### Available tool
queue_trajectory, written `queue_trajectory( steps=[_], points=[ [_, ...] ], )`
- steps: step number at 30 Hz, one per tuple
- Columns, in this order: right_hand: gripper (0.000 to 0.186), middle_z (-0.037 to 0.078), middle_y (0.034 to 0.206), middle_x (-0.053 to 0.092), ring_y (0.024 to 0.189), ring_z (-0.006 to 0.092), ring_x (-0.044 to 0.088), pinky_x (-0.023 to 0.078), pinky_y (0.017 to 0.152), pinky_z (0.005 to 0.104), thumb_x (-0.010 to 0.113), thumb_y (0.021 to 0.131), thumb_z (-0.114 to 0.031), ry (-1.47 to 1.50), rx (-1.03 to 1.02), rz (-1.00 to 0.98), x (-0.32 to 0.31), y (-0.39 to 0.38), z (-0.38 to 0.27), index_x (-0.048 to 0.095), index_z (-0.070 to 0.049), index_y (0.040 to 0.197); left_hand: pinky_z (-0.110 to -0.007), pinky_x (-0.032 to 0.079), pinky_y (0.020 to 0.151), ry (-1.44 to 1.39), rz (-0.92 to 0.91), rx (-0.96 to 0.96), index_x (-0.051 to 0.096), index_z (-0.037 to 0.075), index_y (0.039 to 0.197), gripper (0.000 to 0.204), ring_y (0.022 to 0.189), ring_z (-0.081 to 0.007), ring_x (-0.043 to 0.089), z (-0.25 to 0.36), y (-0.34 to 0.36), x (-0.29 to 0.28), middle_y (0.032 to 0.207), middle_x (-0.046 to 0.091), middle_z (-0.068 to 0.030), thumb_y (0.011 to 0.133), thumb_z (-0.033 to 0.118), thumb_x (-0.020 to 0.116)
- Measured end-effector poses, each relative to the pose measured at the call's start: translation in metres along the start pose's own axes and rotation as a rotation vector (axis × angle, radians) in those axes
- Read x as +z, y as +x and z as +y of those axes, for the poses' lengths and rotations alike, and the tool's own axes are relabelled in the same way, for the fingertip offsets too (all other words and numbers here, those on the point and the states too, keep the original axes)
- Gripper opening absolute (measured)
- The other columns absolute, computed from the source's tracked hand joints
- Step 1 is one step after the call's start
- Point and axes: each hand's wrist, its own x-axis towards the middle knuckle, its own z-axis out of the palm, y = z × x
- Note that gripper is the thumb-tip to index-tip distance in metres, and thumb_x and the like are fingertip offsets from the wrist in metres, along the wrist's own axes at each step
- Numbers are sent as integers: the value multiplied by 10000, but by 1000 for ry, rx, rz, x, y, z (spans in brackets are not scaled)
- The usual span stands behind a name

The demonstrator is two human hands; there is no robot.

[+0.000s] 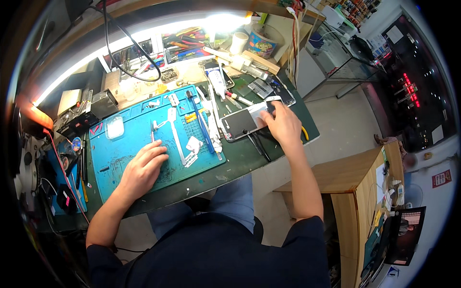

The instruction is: The person applies cleaning spray to a toothbrush, brushes a small electronic component, then uses tweezers to handle and connect a small part to a white wire at a workbench.

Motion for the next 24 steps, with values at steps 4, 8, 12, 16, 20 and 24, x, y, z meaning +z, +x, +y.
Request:
queue_trajectory(
  steps=[4,8,12,16,20,24],
  points=[
    [482,32,830,674,754,123,652,515,692,265,745,931,-308,409,18,-252,14,25,34,649,36,1255,-413,545,938,40,80,-16,681,-5,1076,310,1137,-329,632,0,5,-2,1134,678,-120,770,-53,693],
    [214,-72,846,644,647,20,534,425,561,191,664,989,-273,1050,280,-412,-20,30,35,687,-90,1098,-414,542,914,60,105,-58,682,1,1079,280,1085,-326,635,-3,2,-5,1125,678,-115,802,-40,703],
    [181,-26,874,664,702,61,604,465,551,197,653,999,-223,1365,249,-198,-34,27,61,667,-81,1110,-423,531,927,66,97,-110,681,3,1080,278,1097,-328,630,0,1,-4,1123,677,-115,805,-28,707],
    [195,-5,929,702,719,83,654,513,602,203,643,1009,-223,1250,262,-111,-15,19,74,645,-67,1124,-434,516,944,93,89,-121,683,8,1083,282,1116,-326,627,-1,2,-3,1129,676,-113,804,-14,714],
    [336,66,978,726,813,204,695,539,694,309,659,997,-280,645,193,89,0,-2,60,640,8,1170,-436,509,954,116,82,-126,683,13,1091,292,1131,-324,625,1,4,-3,1139,673,-114,802,-9,718],
    [399,121,1018,698,954,310,653,517,827,422,735,907,-361,176,-85,240,-12,-49,30,696,-24,1115,-439,507,961,146,79,-143,678,13,1105,309,1138,-328,623,4,2,-6,1148,668,-116,799,-8,720]
  ],
)
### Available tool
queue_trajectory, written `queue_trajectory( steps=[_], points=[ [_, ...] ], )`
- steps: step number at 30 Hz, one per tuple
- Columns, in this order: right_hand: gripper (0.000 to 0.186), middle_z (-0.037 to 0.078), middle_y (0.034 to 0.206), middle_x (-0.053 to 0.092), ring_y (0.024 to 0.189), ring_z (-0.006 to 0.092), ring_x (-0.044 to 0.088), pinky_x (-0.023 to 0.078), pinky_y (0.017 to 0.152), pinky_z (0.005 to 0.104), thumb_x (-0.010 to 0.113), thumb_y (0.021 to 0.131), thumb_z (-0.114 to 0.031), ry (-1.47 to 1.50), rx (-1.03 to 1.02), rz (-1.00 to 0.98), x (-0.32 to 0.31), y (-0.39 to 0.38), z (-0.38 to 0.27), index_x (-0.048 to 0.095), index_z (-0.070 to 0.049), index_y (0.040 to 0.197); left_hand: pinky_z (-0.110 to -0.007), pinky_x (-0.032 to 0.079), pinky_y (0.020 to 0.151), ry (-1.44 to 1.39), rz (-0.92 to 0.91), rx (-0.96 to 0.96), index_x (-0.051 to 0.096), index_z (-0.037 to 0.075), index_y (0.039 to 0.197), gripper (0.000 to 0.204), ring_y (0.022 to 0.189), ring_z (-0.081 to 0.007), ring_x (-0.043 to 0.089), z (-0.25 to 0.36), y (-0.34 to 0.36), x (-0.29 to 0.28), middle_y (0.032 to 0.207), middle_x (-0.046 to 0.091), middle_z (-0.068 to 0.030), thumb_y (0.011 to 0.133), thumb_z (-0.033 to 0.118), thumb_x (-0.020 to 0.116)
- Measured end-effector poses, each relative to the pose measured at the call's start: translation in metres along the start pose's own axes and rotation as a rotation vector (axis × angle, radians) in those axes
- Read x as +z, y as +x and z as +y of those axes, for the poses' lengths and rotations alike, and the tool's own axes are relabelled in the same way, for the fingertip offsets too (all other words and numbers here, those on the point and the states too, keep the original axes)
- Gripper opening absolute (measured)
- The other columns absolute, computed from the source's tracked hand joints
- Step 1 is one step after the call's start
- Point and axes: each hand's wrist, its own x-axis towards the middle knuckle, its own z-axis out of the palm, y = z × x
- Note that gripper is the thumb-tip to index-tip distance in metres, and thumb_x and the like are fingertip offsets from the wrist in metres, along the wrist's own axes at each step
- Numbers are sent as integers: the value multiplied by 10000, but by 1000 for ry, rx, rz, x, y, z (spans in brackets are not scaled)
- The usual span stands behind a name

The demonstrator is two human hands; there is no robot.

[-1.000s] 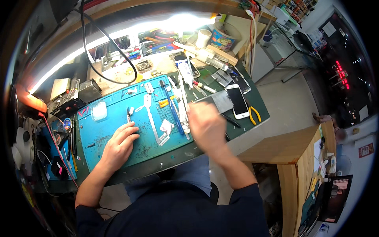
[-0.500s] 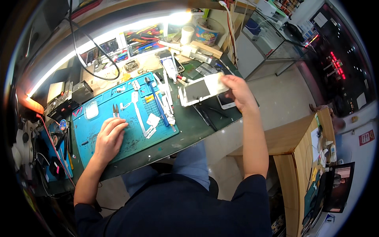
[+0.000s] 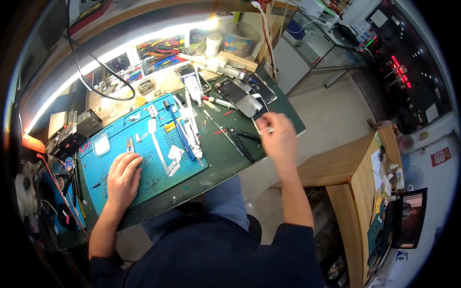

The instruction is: The person applies cleaning spray to a toothbrush, brushes a small electronic component, then uses tweezers to handle and connect a small part to a white wire at a workbench.

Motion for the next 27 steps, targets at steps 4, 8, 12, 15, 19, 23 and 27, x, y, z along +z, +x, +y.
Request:
queue_trajectory(
  steps=[4,8,12,15,19,23,27],
  points=[
    [630,122,1205,629,1124,314,584,471,966,405,823,801,-391,-199,-248,-168,6,-47,-24,642,-21,1278,-440,506,963,-2,-3,-3,672,10,1121,327,1144,-333,619,1,1,1,1153,664,-120,797,-10,720],
    [571,127,1195,598,1115,322,580,475,967,407,788,825,-296,-83,-179,-198,5,-48,-14,629,0,1287,-440,505,964,-20,-10,-8,668,8,1129,339,1146,-336,616,1,2,1,1153,662,-124,794,-17,717],
    [517,145,1159,589,1067,344,577,490,929,457,760,830,-262,-58,-162,97,-6,-35,2,643,11,1254,-439,500,991,-35,-10,-38,667,2,1133,336,1163,-352,613,1,2,-4,1176,665,-134,802,-45,698],
    [501,175,1171,617,1081,364,586,488,947,451,739,856,-268,-247,-17,185,-6,-12,46,645,19,1255,-437,497,978,-41,-9,1,669,12,1137,348,1152,-336,614,1,3,1,1159,662,-124,794,-21,712],
    [456,191,1255,628,1152,380,579,488,966,439,696,912,-256,-208,86,-15,-4,4,83,640,26,1265,-437,494,983,-27,-12,18,672,18,1141,351,1155,-330,615,3,5,0,1161,666,-118,794,-21,711],
    [399,174,1299,631,1191,366,579,487,979,427,660,958,-235,103,171,-121,-12,6,106,639,6,1276,-448,486,1010,-46,-4,49,676,19,1143,355,1151,-323,620,3,2,0,1148,675,-114,792,-30,706],
    [371,178,1176,657,1077,383,628,504,954,439,654,931,-180,-77,96,-103,-17,0,98,645,-10,1260,-471,481,1032,-108,-43,138,679,22,1137,356,1129,-321,633,12,9,2,1140,681,-116,788,-45,696]
  ],
)
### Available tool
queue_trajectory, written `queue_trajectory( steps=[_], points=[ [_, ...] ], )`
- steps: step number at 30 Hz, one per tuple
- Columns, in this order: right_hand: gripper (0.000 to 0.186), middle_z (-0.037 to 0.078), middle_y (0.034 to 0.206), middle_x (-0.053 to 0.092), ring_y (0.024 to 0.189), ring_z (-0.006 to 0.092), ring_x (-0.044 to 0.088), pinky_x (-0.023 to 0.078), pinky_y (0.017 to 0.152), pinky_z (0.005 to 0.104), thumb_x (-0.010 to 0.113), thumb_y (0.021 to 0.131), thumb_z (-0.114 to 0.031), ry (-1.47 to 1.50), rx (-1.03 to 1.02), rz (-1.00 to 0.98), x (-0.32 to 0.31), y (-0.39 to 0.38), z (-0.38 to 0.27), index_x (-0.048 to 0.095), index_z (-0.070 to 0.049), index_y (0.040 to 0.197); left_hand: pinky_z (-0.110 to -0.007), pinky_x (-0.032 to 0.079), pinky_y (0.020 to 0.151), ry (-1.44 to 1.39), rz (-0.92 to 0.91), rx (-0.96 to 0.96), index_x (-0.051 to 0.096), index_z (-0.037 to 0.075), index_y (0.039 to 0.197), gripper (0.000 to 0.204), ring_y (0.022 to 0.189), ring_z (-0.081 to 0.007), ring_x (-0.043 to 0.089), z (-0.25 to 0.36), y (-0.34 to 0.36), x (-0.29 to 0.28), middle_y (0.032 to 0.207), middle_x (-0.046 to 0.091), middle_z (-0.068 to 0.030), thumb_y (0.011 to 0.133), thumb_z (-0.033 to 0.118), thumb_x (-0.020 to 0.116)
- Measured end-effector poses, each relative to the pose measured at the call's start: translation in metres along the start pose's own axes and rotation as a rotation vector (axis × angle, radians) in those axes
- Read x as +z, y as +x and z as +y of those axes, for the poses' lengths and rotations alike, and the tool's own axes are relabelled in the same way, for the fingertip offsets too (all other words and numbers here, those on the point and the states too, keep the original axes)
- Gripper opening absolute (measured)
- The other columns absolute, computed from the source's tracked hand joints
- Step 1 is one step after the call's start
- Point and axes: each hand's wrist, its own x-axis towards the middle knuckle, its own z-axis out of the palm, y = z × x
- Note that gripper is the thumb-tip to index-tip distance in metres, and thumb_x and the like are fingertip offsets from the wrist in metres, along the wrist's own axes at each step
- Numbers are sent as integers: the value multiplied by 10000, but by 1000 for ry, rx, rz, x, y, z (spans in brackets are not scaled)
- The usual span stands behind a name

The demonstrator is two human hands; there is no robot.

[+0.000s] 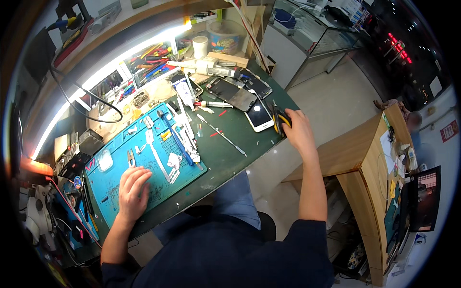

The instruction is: The person applies cleaning spray to a toothbrush, brushes a small electronic component, then uses tweezers to handle and connect a small part to a white wire at a workbench.

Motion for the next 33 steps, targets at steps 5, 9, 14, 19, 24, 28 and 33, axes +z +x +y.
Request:
queue_trajectory(
  steps=[5,9,14,19,24,28,33],
  points=[
    [329,206,1177,634,1019,412,626,522,893,463,629,878,-65,-154,79,-99,-15,10,-17,621,19,1197,-454,516,983,-312,-183,-33,646,6,1194,358,1088,-346,646,30,29,14,1172,674,-142,843,20,715],
    [270,208,1096,638,927,379,652,532,826,442,595,887,-27,-16,54,119,-20,3,-7,603,30,1151,-391,520,1008,-808,-362,-276,568,-2,1341,372,1170,-265,643,49,57,35,1247,661,-148,975,41,626],
    [295,164,1040,595,925,253,642,511,793,364,543,946,-39,647,-39,-95,-31,-30,-105,562,-6,1238,-408,457,1107,-1495,-326,-598,377,12,1514,538,1335,-253,534,49,66,59,1444,524,-174,1073,269,545],
    [364,160,1143,590,1011,272,650,533,881,362,508,988,-15,745,-450,-239,9,-66,-199,508,18,1351,-393,467,1043,-1886,-232,-796,436,58,1459,687,1299,-240,535,63,69,55,1439,507,-53,991,542,570],
    [443,217,1236,528,1106,377,613,521,926,411,506,991,-8,763,-446,-350,34,-69,-236,447,47,1426,-317,493,967,-1464,-14,-846,454,49,1400,455,1104,-128,586,36,37,47,1195,598,-43,1051,302,599],
    [493,230,1284,505,1093,390,618,522,931,419,568,992,-60,719,-505,-504,47,-73,-251,428,47,1452,-254,513,769,-1378,140,-773,475,37,1340,326,876,-83,593,39,37,37,1032,598,-31,1068,193,566],
    [218,93,1000,680,919,300,624,507,831,396,675,893,-99,210,-636,104,45,10,-223,707,-70,1107,-225,341,518,-1513,87,-949,527,48,1282,284,591,-57,411,17,22,22,794,476,31,1090,258,522]
  ],
)
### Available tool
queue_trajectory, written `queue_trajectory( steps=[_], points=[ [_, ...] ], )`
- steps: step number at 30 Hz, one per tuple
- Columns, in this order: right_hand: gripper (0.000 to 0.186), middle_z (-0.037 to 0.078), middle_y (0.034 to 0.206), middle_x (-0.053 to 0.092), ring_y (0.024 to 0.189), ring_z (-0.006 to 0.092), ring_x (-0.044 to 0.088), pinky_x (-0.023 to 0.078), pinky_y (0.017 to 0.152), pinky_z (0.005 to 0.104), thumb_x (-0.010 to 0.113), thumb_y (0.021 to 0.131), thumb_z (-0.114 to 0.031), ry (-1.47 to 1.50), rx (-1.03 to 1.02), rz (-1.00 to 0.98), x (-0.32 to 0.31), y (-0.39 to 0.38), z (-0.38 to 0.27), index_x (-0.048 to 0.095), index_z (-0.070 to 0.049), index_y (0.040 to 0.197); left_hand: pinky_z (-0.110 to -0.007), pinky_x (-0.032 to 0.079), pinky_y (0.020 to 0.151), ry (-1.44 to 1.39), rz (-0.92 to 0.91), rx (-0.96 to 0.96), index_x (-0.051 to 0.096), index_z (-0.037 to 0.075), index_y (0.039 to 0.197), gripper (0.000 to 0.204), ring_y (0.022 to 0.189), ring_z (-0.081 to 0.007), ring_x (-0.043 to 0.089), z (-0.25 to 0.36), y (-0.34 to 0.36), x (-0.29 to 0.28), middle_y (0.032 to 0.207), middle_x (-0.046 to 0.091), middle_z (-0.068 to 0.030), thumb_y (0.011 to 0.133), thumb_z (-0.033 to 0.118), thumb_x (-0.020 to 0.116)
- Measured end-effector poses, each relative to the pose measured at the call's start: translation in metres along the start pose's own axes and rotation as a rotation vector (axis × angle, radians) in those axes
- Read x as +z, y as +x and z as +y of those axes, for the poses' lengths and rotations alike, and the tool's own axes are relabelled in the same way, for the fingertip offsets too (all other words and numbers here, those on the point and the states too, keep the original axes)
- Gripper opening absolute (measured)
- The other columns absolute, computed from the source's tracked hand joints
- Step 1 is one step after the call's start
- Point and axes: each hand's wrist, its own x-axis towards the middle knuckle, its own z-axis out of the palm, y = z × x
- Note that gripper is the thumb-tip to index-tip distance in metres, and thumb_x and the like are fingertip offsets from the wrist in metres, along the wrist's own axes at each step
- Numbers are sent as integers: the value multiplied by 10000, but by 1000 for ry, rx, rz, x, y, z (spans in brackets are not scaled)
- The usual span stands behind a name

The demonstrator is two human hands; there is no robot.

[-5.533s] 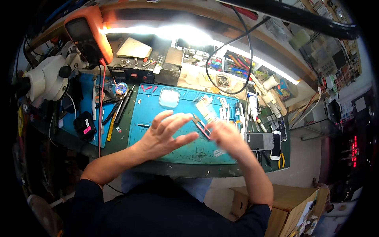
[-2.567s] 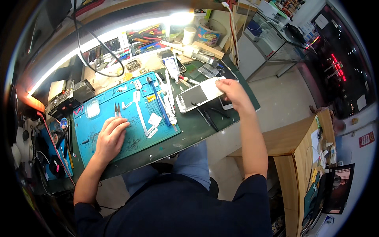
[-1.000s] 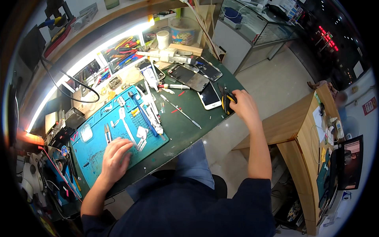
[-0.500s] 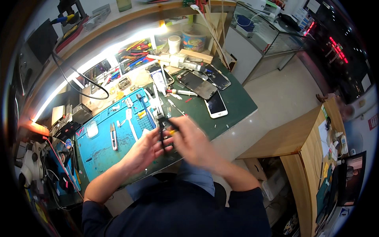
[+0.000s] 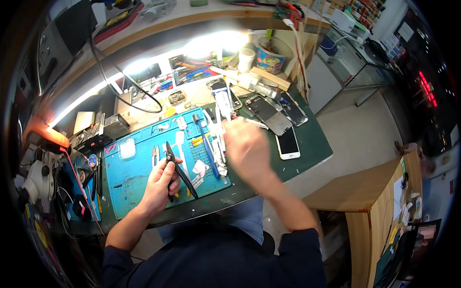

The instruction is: The person applies cleaning spray to a toothbrush, brushes a small electronic component, then uses tweezers to handle and connect a small part to a white wire at a workbench.

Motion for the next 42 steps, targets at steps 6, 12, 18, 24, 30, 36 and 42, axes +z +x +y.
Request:
queue_trajectory(
  steps=[6,12,18,24,30,36,42],
  points=[
    [150,106,946,615,911,315,624,537,772,441,719,843,-187,-495,72,-152,33,-7,98,672,-65,915,-215,279,490,16,-45,-88,562,53,1281,263,549,-52,355,14,0,17,670,403,51,1089,226,510],
    [214,104,840,655,778,320,684,554,673,438,691,843,-282,-467,326,-231,-11,8,58,673,-69,831,-209,272,451,-67,-12,-239,568,45,1293,306,514,-44,367,13,0,5,672,422,49,1092,266,497],
    [218,120,972,700,871,309,681,530,750,419,644,924,-210,-100,148,0,11,82,64,686,-76,1091,-211,297,461,-135,-92,-361,538,44,1329,331,517,-49,371,13,-2,6,662,418,39,1099,275,478],
    [275,155,1044,705,953,323,657,504,916,399,635,919,-216,-160,-198,150,110,212,139,720,-44,1116,-226,341,534,-172,-141,-312,466,27,1412,385,604,-57,399,13,4,4,772,454,28,1083,219,517],
    [307,150,1100,675,1009,326,631,482,931,438,614,930,-260,-61,100,148,161,297,154,685,-63,1155,-234,375,571,-265,-166,-348,399,3,1483,470,646,-61,423,14,6,-2,795,467,26,1059,151,538],
    [341,145,1156,644,1065,329,604,461,946,477,593,941,-304,-42,179,142,171,329,158,649,-82,1193,-247,356,562,-230,-125,-364,411,58,1490,455,608,-80,406,16,6,0,728,443,23,1055,131,522],
    [375,140,1212,614,1121,332,578,439,962,516,572,952,-348,-25,185,143,172,333,159,614,-101,1232,-250,357,562,-233,-136,-374,417,54,1480,443,591,-83,405,15,5,-1,722,448,22,1055,128,519]
  ],
)
